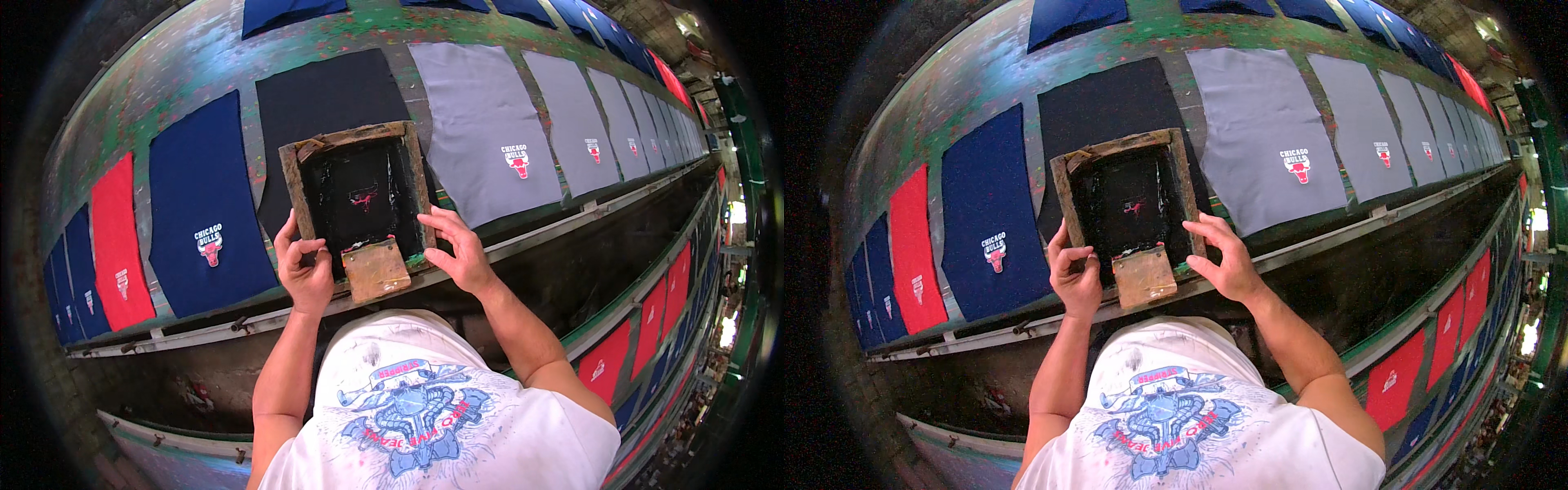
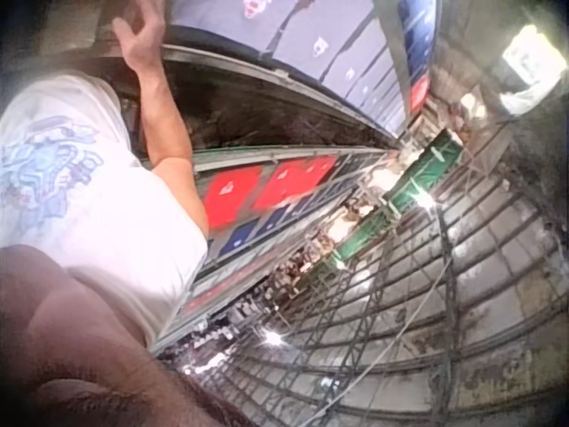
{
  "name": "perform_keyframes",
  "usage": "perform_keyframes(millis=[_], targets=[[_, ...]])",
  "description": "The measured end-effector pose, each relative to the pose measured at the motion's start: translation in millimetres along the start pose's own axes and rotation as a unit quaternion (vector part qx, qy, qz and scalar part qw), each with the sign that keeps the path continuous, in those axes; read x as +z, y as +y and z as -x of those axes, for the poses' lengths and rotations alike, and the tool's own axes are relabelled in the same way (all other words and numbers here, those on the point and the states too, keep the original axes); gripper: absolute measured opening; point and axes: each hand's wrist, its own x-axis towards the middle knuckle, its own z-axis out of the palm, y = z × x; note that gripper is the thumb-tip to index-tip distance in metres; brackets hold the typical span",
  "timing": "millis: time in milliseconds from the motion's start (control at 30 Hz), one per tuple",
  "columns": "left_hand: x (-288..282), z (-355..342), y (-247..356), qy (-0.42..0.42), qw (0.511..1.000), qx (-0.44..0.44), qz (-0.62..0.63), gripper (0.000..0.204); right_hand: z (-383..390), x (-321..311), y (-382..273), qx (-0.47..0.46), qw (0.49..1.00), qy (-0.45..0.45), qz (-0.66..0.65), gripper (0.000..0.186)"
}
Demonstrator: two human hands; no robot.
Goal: The person uses a squeegee to spread ink across a screen printing frame and presses it onto a series of t-shirts laid out on a table. The shirts are in various colors including blue, red, black, and gray, each receiving a printed logo.
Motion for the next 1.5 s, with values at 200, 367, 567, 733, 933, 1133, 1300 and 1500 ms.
perform_keyframes(millis=[200,367,567,733,933,1133,1300,1500], targets=[[16.8,6.5,-8.6,0.013,0.997,-0.063,0.039,0.021,-3.3,-11.8,5.8,0.019,1.000,0.005,-0.005,0.059],[22.6,11.1,-17.4,0.025,0.991,-0.093,0.088,0.019,-6.8,-9.3,12.2,0.029,0.999,0.017,-0.005,0.057],[25.1,13.1,-24.3,0.038,0.983,-0.133,0.117,0.014,-7.3,-10.2,11.2,0.040,0.999,0.021,0.013,0.056],[26.1,12.9,-28.3,0.047,0.978,-0.155,0.128,0.013,-7.9,-10.5,5.8,0.039,0.999,0.018,0.024,0.058],[26.3,12.4,-31.0,0.045,0.975,-0.164,0.142,0.013,-7.5,-10.5,8.2,0.049,0.999,0.019,-0.001,0.060],[25.0,13.6,-33.5,0.040,0.976,-0.172,0.128,0.013,-11.3,-4.8,2.0,0.049,0.997,0.058,0.009,0.062],[24.3,14.1,-35.5,0.035,0.975,-0.165,0.145,0.012,-7.2,16.8,-26.6,-0.190,0.923,0.046,0.332,0.064],[23.3,15.3,-37.1,0.027,0.979,-0.157,0.126,0.014,-18.6,43.2,-41.9,-0.288,0.858,-0.116,0.410,0.044]])
